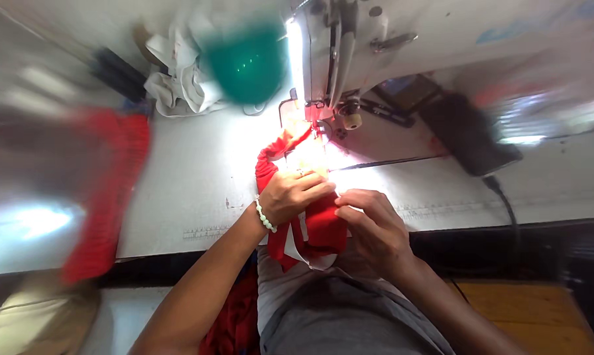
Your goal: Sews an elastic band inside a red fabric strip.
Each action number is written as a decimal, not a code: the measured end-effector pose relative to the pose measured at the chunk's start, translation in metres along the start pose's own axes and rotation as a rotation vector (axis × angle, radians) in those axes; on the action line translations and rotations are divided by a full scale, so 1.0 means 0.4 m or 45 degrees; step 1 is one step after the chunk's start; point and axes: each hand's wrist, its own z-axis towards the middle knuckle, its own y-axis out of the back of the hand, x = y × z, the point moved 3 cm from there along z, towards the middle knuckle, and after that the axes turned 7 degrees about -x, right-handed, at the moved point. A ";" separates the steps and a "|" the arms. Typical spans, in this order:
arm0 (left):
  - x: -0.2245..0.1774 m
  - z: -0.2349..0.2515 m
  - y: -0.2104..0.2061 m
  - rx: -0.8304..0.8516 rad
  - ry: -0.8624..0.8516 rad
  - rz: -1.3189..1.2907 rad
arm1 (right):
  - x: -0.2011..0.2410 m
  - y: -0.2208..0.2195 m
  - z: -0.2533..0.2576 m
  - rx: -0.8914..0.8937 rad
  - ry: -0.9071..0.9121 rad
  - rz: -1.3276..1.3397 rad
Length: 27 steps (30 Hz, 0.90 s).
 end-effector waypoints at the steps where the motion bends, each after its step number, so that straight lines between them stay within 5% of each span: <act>1: 0.000 0.001 0.003 -0.030 0.016 0.008 | -0.004 0.000 0.005 0.010 0.011 0.011; 12: -0.023 -0.019 0.024 -0.245 0.081 -0.011 | -0.104 -0.046 0.106 0.210 0.112 -0.029; 27: -0.020 -0.029 0.036 -0.328 0.193 -0.072 | -0.105 -0.055 0.102 0.120 0.271 0.087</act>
